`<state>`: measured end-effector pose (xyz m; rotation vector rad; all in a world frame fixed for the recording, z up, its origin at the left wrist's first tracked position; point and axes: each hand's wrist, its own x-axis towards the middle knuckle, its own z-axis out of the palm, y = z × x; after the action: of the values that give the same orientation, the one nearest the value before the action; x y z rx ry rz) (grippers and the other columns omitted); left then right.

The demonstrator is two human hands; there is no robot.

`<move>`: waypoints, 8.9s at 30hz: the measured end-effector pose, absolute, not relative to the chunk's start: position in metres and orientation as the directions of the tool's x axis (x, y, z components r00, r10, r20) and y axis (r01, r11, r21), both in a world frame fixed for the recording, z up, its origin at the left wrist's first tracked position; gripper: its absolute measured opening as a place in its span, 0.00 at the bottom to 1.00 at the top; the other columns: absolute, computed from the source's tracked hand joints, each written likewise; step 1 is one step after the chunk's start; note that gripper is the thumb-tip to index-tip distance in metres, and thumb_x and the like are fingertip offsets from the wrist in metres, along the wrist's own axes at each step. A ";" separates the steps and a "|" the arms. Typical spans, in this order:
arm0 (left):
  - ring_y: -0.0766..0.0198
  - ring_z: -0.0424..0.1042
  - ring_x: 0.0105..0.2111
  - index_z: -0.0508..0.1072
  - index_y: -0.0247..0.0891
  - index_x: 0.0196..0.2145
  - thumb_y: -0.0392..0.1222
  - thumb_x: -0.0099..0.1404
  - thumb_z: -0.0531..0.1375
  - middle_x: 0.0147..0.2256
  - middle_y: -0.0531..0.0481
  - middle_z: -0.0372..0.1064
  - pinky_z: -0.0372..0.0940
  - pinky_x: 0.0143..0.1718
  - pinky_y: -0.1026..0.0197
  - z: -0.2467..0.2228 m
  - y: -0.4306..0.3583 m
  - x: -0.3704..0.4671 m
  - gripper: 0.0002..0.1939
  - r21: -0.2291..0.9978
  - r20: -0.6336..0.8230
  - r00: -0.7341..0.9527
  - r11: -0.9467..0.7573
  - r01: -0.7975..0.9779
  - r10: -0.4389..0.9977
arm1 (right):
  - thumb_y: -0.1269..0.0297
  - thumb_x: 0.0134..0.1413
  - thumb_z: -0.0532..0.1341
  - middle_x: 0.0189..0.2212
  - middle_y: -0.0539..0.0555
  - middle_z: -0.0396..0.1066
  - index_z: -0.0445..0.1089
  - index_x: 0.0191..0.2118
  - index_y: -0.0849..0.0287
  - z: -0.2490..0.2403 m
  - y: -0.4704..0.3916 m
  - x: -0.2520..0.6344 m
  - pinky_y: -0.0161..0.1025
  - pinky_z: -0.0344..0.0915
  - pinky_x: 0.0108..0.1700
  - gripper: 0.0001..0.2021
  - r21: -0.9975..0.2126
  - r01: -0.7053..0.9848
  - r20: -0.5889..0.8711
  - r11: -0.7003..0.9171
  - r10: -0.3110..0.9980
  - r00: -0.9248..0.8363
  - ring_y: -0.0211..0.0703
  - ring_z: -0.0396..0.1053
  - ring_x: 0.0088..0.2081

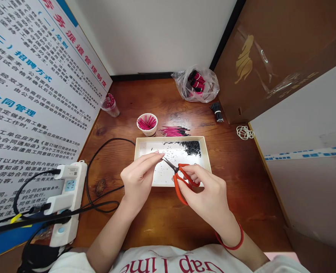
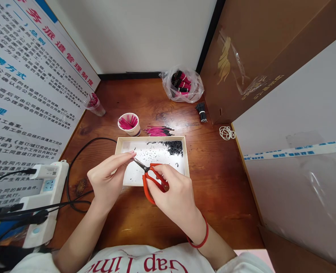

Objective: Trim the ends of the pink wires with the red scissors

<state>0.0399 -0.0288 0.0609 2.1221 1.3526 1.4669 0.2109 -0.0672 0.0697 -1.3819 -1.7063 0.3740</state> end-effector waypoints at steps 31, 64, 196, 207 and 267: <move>0.60 0.82 0.29 0.84 0.38 0.34 0.38 0.62 0.68 0.30 0.48 0.82 0.79 0.30 0.64 0.073 -0.029 0.045 0.04 0.995 0.067 -0.024 -0.065 0.073 0.997 | 0.71 0.52 0.63 0.22 0.45 0.72 0.67 0.33 0.55 0.071 -0.064 0.213 0.30 0.65 0.22 0.05 -0.775 0.589 0.346 0.228 0.933 0.094 0.33 0.66 0.20; 0.64 0.80 0.30 0.83 0.39 0.35 0.32 0.63 0.66 0.32 0.50 0.82 0.77 0.33 0.64 0.079 -0.032 0.047 0.05 0.773 0.510 -0.041 -0.437 0.461 0.859 | 0.67 0.52 0.65 0.19 0.45 0.70 0.68 0.30 0.55 0.078 -0.062 0.213 0.32 0.65 0.21 0.05 -0.847 0.506 0.263 0.160 0.955 0.139 0.34 0.63 0.18; 0.65 0.80 0.29 0.83 0.43 0.37 0.28 0.62 0.66 0.31 0.52 0.82 0.75 0.33 0.65 0.059 -0.026 0.046 0.11 0.598 0.692 -0.011 -0.564 0.570 0.722 | 0.69 0.53 0.63 0.21 0.45 0.71 0.66 0.30 0.53 0.072 -0.069 0.206 0.33 0.66 0.25 0.05 -0.802 0.572 0.263 0.171 0.961 0.082 0.35 0.65 0.21; 0.65 0.80 0.29 0.82 0.42 0.36 0.30 0.63 0.65 0.30 0.52 0.82 0.75 0.34 0.64 0.058 -0.026 0.047 0.09 0.567 0.711 -0.007 -0.567 0.598 0.703 | 0.69 0.54 0.63 0.21 0.45 0.72 0.67 0.30 0.54 0.075 -0.070 0.205 0.32 0.66 0.24 0.05 -0.792 0.576 0.298 0.203 0.952 0.074 0.35 0.66 0.20; 0.67 0.80 0.32 0.81 0.40 0.38 0.24 0.61 0.66 0.33 0.53 0.81 0.74 0.37 0.67 0.055 -0.026 0.044 0.12 0.547 0.733 0.039 -0.623 0.559 0.679 | 0.72 0.53 0.63 0.22 0.44 0.69 0.66 0.31 0.56 0.073 -0.067 0.210 0.30 0.66 0.26 0.05 -0.735 0.619 0.379 0.277 0.925 0.036 0.33 0.66 0.21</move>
<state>0.0439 -0.0263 0.0545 2.1819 1.3080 1.6482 0.2095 -0.0665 0.0729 -1.4320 -1.6728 0.4392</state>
